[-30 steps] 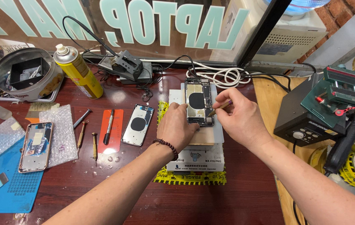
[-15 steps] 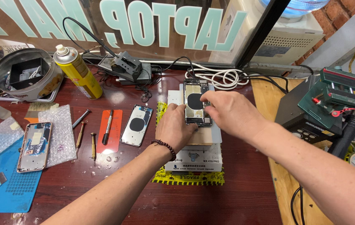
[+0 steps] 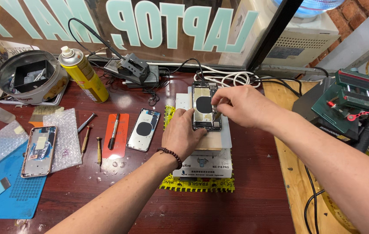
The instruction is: The person disassembles a smartphone, removes a small internal component, cleans it with a spray and a toothbrush, then reinserts it and continues adjusting internal parts with a screwdriver and a plastic spudger. The work is performed on a cluttered workbench with multiple tools and phone parts visible.
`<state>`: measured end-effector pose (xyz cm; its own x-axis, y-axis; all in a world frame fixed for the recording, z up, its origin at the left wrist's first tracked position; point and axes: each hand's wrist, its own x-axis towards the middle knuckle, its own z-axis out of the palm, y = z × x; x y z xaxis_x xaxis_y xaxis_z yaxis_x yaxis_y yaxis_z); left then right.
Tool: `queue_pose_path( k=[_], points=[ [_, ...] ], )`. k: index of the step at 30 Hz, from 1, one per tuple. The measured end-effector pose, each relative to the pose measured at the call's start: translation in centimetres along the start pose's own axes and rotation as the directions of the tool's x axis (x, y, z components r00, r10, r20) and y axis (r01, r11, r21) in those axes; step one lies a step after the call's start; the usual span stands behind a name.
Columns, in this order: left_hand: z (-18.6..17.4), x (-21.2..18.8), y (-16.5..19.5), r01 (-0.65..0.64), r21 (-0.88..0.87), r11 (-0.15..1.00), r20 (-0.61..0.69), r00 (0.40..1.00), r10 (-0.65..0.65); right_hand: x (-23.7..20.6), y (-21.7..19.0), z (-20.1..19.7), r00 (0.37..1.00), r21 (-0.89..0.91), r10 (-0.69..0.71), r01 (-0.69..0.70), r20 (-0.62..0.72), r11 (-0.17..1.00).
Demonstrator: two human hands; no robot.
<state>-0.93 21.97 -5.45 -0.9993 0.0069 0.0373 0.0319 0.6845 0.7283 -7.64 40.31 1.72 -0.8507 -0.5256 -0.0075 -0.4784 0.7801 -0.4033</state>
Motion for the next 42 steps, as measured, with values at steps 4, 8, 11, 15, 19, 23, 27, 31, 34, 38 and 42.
queue_pose_path(
  k=[4,8,11,15,19,23,27,31,34,38,42],
  points=[
    [0.0,0.1,0.2,0.042,0.031,0.999,0.045,0.998,-0.043,0.0,0.8,0.6,0.999,0.245,-0.042,0.040,0.001,0.969],
    [0.0,0.0,0.2,0.040,0.027,0.999,0.039,0.998,-0.041,-0.2,0.9,1.4,0.998,0.284,-0.027,0.040,-0.048,0.958],
    [0.0,-0.2,0.0,0.075,0.031,0.997,0.042,0.996,-0.076,-0.4,0.7,1.6,0.995,0.307,-0.043,0.068,-0.087,0.949],
    [0.1,-0.3,-0.2,0.080,0.025,0.996,0.043,0.996,-0.081,-0.9,0.2,1.4,0.992,0.153,0.009,0.011,-0.128,0.988],
    [0.4,-0.4,-0.3,0.082,0.011,0.997,0.025,0.996,-0.082,-1.2,-0.4,1.3,0.992,0.156,0.052,-0.033,-0.119,0.987],
    [0.5,-0.5,-0.4,0.088,0.017,0.996,0.023,0.996,-0.088,-1.0,-0.4,1.5,0.991,0.160,0.059,-0.039,-0.119,0.986],
    [0.6,-0.4,-0.3,0.107,0.017,0.994,0.029,0.994,-0.107,-0.9,-0.2,1.7,0.991,0.146,0.031,-0.012,-0.130,0.989],
    [0.6,-0.4,-0.4,0.098,0.013,0.995,0.027,0.995,-0.098,-0.8,-0.4,1.7,0.994,0.169,-0.031,0.049,-0.105,0.984],
    [0.6,-0.4,-0.5,0.095,0.015,0.995,0.023,0.995,-0.095,-0.7,-0.9,1.5,0.995,0.114,0.045,-0.036,-0.085,0.993],
    [0.6,-0.4,-0.5,0.090,0.010,0.996,0.033,0.995,-0.090,-0.6,-0.9,1.1,0.991,0.105,0.105,-0.096,-0.082,0.990],
    [0.4,-0.4,-0.3,0.083,0.016,0.996,0.036,0.996,-0.083,-0.7,0.0,1.5,0.981,0.136,0.151,-0.135,-0.118,0.981]
  ],
)
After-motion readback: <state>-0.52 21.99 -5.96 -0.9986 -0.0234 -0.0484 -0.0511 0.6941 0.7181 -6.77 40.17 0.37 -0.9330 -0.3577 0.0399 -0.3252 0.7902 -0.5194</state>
